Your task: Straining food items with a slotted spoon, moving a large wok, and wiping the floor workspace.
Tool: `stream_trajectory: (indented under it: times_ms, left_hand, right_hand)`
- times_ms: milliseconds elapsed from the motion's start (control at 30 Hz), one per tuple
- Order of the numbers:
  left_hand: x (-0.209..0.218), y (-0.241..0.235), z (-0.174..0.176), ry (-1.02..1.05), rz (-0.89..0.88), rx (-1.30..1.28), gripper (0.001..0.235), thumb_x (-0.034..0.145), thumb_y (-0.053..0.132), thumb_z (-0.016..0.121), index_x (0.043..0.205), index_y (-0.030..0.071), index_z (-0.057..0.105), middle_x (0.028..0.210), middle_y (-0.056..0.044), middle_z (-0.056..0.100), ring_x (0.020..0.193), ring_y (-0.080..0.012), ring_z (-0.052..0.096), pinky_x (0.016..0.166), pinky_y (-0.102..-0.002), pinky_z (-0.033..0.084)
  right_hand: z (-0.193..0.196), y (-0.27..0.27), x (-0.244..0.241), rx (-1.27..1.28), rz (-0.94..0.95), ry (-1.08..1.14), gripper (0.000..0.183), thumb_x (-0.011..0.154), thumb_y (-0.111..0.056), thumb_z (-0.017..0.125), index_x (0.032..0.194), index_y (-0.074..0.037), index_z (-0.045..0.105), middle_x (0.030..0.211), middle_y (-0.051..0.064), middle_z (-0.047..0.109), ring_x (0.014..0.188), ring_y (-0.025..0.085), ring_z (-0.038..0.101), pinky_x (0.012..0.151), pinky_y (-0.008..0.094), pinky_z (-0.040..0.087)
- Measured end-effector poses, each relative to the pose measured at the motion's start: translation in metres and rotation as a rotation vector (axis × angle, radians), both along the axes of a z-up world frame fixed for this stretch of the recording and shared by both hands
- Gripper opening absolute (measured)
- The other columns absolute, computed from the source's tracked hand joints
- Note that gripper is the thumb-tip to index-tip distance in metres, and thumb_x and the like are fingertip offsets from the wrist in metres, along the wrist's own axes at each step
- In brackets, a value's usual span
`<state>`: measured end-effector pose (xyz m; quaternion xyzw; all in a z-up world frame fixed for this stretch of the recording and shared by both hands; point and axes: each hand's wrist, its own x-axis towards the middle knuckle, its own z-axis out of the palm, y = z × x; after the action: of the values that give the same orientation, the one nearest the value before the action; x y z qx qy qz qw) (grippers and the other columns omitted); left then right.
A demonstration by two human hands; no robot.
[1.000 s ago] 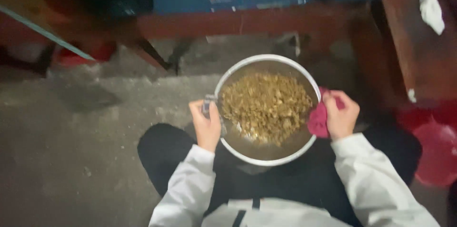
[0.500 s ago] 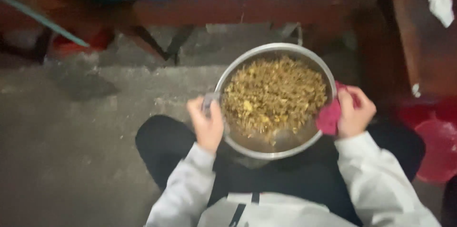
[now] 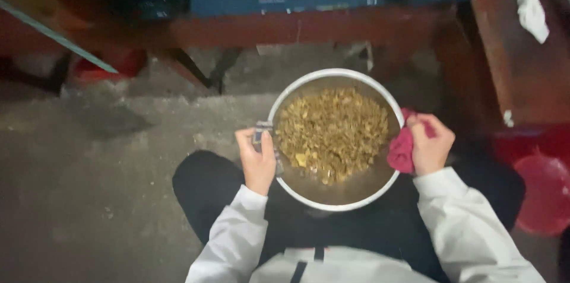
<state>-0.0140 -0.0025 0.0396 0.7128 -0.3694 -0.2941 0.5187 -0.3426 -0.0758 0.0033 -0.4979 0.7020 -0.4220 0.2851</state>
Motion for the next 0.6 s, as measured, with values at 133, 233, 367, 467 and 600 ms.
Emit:
stream_trajectory:
  times_ms: [133, 233, 367, 467, 600]
  left_hand:
    - [-0.004, 0.004, -0.004, -0.077, 0.029, -0.098, 0.019, 0.099, 0.01, 0.061, 0.106, 0.004, 0.045, 0.1, -0.019, 0.058, 0.106, -0.0265, 0.06, 0.096, -0.042, 0.045]
    - [0.001, 0.001, -0.021, -0.092, 0.0, -0.099, 0.02, 0.099, 0.01, 0.061, 0.107, 0.003, 0.045, 0.103, -0.02, 0.059, 0.11, -0.0279, 0.06, 0.098, -0.043, 0.044]
    - [-0.007, 0.004, 0.014, -0.026, 0.037, -0.105, 0.019, 0.099, 0.006, 0.06, 0.101, 0.006, 0.042, 0.105, -0.013, 0.057, 0.111, -0.0168, 0.052, 0.103, -0.043, 0.041]
    - [-0.004, 0.007, -0.032, -0.141, 0.074, -0.181, 0.023, 0.096, 0.009, 0.066, 0.109, 0.006, 0.047, 0.103, -0.015, 0.056, 0.103, -0.0256, 0.059, 0.094, -0.041, 0.044]
    - [0.003, -0.008, -0.032, -0.068, 0.012, -0.159, 0.015, 0.099, 0.008, 0.061, 0.105, 0.002, 0.049, 0.097, -0.017, 0.057, 0.099, -0.0176, 0.054, 0.087, -0.037, 0.045]
  right_hand:
    - [-0.014, -0.002, -0.007, -0.121, 0.042, 0.008, 0.004, 0.095, -0.012, 0.075, 0.097, -0.009, 0.074, 0.079, 0.007, 0.065, 0.08, 0.011, 0.052, 0.076, 0.03, 0.046]
    - [-0.016, -0.001, -0.002, -0.065, 0.032, -0.006, 0.003, 0.093, -0.013, 0.074, 0.095, -0.011, 0.075, 0.076, 0.006, 0.065, 0.074, 0.011, 0.052, 0.074, 0.031, 0.046]
    - [0.006, -0.003, 0.002, -0.024, 0.037, -0.008, 0.002, 0.091, -0.015, 0.075, 0.092, -0.014, 0.075, 0.07, 0.002, 0.062, 0.071, 0.008, 0.051, 0.07, 0.028, 0.045]
    - [-0.014, 0.001, -0.015, -0.04, 0.062, 0.02, 0.001, 0.095, -0.013, 0.073, 0.094, -0.013, 0.074, 0.072, 0.004, 0.06, 0.074, 0.01, 0.05, 0.072, 0.029, 0.044]
    - [0.005, -0.013, 0.008, -0.02, 0.09, 0.034, 0.004, 0.09, -0.01, 0.07, 0.087, -0.01, 0.072, 0.072, 0.01, 0.063, 0.073, 0.015, 0.055, 0.071, 0.034, 0.046]
